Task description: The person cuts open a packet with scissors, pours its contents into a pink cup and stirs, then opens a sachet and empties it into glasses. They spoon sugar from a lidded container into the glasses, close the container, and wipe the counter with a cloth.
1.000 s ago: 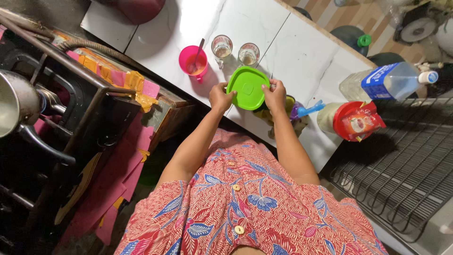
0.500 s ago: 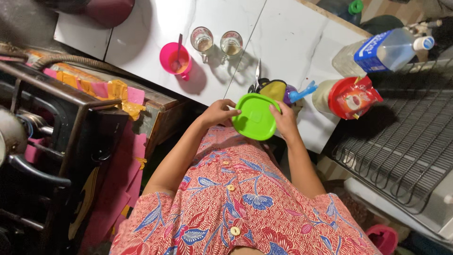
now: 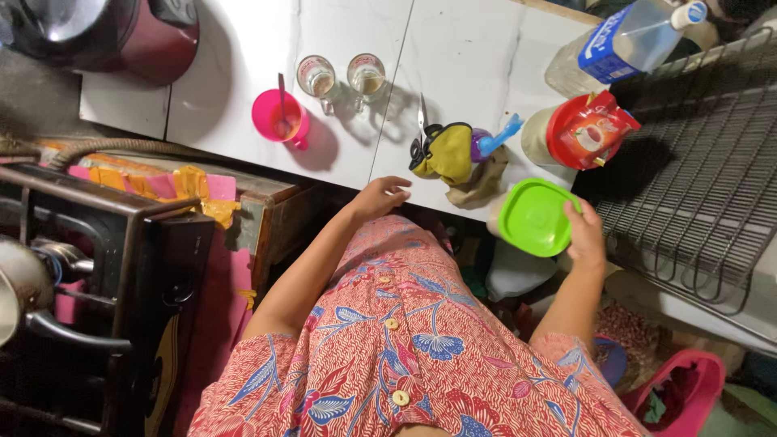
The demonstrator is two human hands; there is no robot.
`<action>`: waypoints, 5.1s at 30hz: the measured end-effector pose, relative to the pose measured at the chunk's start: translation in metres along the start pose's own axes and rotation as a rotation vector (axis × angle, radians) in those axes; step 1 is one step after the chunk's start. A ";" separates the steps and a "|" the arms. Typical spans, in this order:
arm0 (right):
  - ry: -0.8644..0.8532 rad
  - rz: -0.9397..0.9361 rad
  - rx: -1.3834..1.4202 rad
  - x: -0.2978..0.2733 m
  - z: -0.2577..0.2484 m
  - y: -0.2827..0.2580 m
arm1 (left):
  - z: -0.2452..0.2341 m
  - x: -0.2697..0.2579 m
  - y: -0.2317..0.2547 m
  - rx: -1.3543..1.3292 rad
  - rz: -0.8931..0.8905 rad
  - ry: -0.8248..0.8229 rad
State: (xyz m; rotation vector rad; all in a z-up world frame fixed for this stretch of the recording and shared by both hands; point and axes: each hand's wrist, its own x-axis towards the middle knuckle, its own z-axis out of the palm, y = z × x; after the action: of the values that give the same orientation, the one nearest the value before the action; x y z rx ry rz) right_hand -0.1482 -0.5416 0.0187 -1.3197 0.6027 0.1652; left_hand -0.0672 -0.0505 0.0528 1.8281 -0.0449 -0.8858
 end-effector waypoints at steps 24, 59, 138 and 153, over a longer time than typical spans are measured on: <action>-0.102 -0.358 -0.857 0.016 0.198 -0.074 | 0.009 0.016 -0.097 -0.185 -0.115 0.337; -0.581 -0.745 -1.183 0.114 0.506 -0.037 | -0.145 0.112 -0.182 -0.767 -0.209 1.116; -0.192 -0.318 -0.627 0.058 0.359 0.009 | 0.030 0.103 -0.078 -0.289 -0.124 0.330; 0.503 -0.806 -0.570 0.035 0.128 -0.097 | 0.059 0.141 -0.089 0.402 0.120 0.269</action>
State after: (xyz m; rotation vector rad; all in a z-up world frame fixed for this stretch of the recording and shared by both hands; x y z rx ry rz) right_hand -0.0347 -0.4541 0.1000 -2.0868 0.4007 -0.7229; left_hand -0.0321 -0.1167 -0.1070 2.2802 -0.1716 -0.5668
